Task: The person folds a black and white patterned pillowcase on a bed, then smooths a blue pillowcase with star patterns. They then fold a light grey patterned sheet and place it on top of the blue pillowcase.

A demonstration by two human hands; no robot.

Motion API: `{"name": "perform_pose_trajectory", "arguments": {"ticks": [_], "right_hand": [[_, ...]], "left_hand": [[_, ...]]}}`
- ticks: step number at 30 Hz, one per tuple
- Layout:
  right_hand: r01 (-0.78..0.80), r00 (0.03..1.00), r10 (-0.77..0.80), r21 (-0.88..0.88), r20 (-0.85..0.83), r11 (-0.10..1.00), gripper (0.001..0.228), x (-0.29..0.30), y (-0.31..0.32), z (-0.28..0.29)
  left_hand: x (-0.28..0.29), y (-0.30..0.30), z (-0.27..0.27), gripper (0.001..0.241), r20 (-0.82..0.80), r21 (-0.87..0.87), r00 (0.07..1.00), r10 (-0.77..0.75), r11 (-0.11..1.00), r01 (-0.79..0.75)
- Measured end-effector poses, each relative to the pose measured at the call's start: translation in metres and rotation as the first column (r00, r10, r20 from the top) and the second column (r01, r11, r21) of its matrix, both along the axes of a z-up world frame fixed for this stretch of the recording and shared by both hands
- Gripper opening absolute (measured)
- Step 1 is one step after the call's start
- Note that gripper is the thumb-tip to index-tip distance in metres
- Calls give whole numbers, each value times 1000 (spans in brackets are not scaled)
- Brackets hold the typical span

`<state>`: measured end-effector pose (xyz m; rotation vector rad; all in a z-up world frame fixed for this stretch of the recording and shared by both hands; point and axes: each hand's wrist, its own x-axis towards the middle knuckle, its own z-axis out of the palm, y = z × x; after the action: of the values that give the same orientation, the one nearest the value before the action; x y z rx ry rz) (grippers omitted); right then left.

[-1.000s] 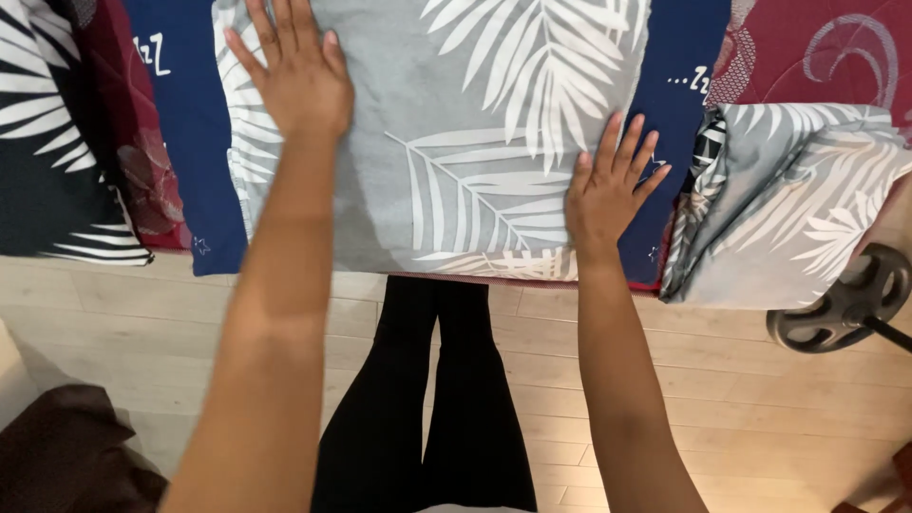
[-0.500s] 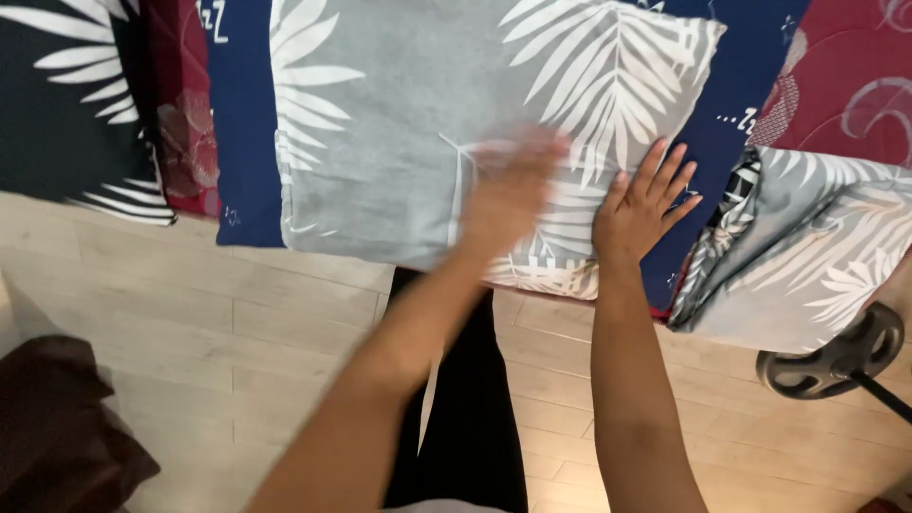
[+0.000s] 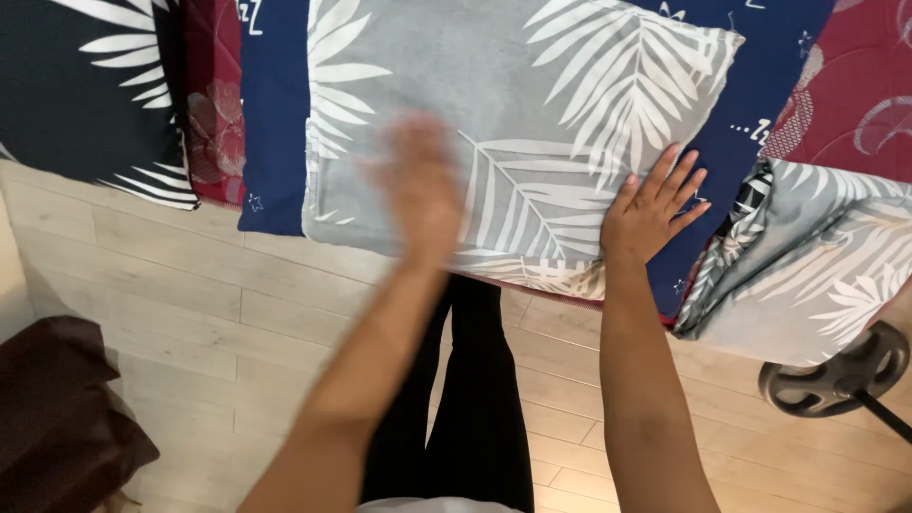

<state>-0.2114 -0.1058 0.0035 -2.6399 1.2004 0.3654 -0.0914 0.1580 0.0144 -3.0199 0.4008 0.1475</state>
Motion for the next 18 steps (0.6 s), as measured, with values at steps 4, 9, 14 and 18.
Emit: {"name": "perform_pose_trajectory", "arguments": {"ticks": [4, 9, 14, 18], "right_hand": [[-1, 1000, 1, -9, -10, 1000, 64, 2, 0, 2], [-4, 1000, 4, -1, 1, 1000, 63, 0, -1, 0], [0, 999, 2, -36, 42, 999, 63, 0, 0, -3], [-8, 991, 17, -65, 131, 998, 64, -4, 4, 8]], "left_hand": [[-87, -100, 5, 71, -129, -514, 905, -406, 808, 290], [-54, -67, -9, 71, -276, -686, 747, -604, 668, 287], [35, 82, -15, 63, -123, -300, 981, -150, 948, 107], [77, 104, 15, 64, -60, -182, 998, -22, 983, 11]]}}
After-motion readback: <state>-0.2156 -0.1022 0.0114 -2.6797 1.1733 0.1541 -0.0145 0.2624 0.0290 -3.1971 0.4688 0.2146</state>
